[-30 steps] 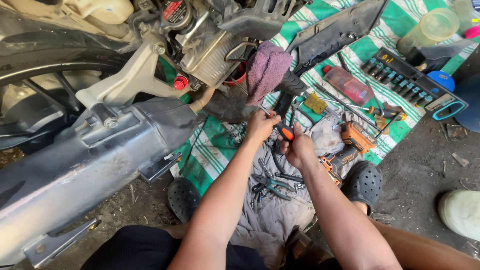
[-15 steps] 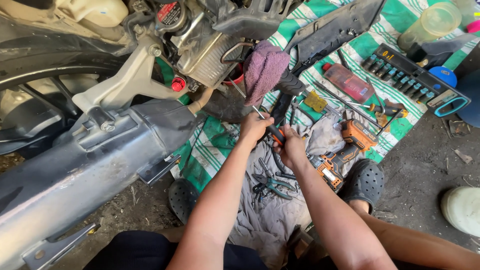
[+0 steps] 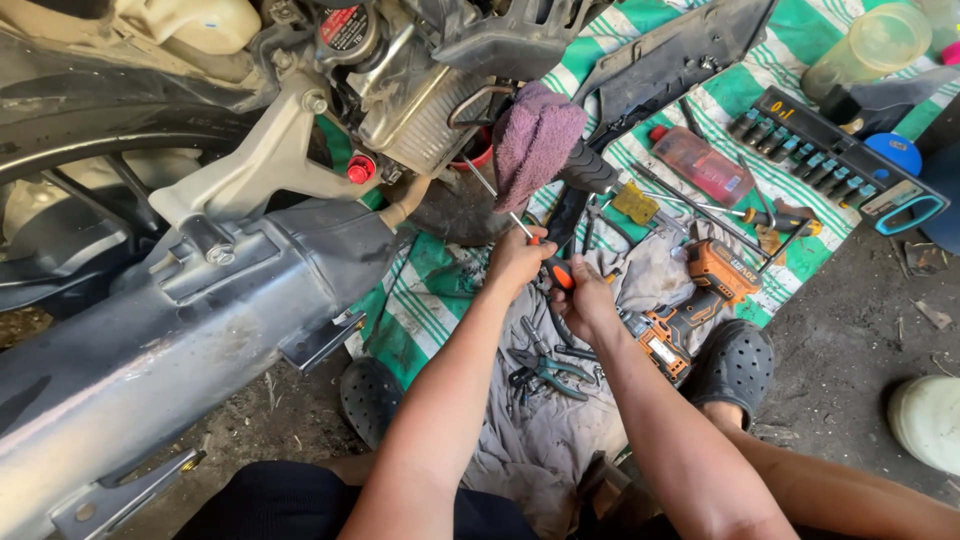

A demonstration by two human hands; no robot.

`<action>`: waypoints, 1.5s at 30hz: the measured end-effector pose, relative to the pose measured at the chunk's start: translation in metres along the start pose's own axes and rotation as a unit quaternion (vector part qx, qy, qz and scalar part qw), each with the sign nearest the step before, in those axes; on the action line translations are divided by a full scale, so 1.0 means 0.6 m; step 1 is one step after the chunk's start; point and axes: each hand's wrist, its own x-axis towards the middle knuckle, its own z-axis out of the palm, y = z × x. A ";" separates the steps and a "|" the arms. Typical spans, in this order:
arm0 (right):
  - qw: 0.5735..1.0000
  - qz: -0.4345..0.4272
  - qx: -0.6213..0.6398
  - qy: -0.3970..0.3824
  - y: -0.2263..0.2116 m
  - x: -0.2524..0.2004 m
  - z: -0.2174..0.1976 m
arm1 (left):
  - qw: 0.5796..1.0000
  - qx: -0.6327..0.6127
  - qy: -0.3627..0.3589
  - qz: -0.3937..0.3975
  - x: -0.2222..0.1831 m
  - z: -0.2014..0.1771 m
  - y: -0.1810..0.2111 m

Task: Securing or removing screws from a motorcycle fairing using a screwdriver

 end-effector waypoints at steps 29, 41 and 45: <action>0.997 0.014 -0.009 -0.078 -0.076 -0.068 0.022 | 0.992 -0.104 -0.033 0.065 -0.039 -0.013 0.043; 0.822 -0.391 -0.414 0.022 -0.145 -0.129 0.052 | 0.921 -0.380 -0.050 0.065 -0.105 -0.033 0.162; 0.746 -0.423 -0.511 0.064 -0.147 -0.158 0.078 | 0.872 -0.474 -0.112 0.057 -0.112 -0.042 0.150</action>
